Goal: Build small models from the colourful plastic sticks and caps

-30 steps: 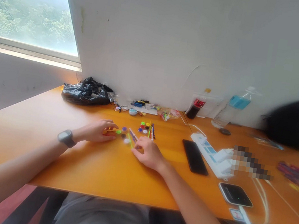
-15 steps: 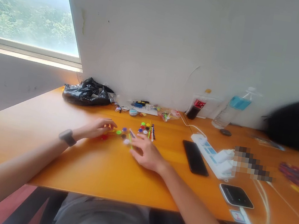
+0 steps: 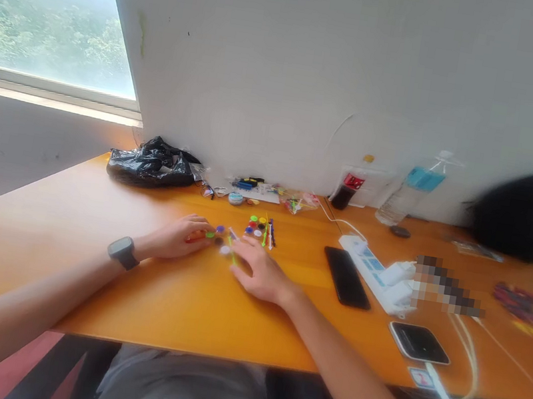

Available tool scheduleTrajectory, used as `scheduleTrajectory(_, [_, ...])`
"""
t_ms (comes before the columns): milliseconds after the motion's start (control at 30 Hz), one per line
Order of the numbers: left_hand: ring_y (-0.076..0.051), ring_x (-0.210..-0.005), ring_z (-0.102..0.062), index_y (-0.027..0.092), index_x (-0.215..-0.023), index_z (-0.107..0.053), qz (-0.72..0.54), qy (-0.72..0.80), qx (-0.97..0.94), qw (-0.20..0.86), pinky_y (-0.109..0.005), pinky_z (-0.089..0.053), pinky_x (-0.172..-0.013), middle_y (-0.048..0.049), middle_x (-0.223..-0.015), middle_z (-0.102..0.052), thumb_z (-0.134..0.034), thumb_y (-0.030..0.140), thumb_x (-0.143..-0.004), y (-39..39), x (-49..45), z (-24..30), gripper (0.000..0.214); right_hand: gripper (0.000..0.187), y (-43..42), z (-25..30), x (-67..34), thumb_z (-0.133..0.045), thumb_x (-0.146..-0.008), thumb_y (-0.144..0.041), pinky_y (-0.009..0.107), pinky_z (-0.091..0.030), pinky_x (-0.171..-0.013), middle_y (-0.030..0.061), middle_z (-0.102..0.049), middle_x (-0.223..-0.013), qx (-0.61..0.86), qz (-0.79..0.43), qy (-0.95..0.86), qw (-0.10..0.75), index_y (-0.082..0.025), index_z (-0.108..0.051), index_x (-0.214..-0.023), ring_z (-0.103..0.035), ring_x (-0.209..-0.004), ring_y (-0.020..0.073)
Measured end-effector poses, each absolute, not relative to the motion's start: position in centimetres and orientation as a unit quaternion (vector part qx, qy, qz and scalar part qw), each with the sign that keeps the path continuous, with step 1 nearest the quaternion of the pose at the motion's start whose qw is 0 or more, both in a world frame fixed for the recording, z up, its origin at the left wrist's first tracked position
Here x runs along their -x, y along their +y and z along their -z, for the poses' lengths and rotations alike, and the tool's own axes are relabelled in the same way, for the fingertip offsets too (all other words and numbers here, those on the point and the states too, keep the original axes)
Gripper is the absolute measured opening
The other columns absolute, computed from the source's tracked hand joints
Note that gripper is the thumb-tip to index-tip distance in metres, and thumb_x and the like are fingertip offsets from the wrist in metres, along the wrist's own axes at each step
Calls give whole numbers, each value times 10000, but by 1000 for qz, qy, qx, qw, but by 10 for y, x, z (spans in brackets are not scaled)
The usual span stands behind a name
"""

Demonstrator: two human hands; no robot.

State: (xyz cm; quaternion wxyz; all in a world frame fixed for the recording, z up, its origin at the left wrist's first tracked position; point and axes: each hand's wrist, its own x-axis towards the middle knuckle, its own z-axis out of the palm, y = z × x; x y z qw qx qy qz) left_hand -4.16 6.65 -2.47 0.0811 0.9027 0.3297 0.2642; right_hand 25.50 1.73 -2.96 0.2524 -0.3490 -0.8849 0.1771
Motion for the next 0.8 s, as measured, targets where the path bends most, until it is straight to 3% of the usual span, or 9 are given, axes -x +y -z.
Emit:
scheduleTrajectory(200, [-239,-963,-685,242,-1207,-741,-270,335,-900,63,-356,-548,-849,-86,-1018,-752,-576,280,-1012,67,40,26,258,498,20,33,-255,-675,-973,-247,604,-397,-1231,59,-619,-1520,336,-174,-888,260,-318,-643,-1464,-427,-1519,347])
scheduleTrajectory(533, [-259,-974,-644,222,-1198,-752,-298,328,-896,40,-400,-529,-882,-92,-999,-763,-625,262,-988,64,36,24,248,474,19,30,-253,-692,-958,-222,560,-454,-1194,66,-694,-1424,316,-170,-894,268,-295,-679,-1426,-509,-1447,327])
scheduleTrajectory(800, [-257,-970,-606,236,-1188,-750,-343,335,-878,15,-414,-513,-899,-78,-999,-760,-626,302,-1008,62,35,21,228,341,18,25,-250,-628,-997,-194,511,-494,-1163,80,-742,-1337,298,-140,-898,290,-264,-751,-1307,-612,-1337,293])
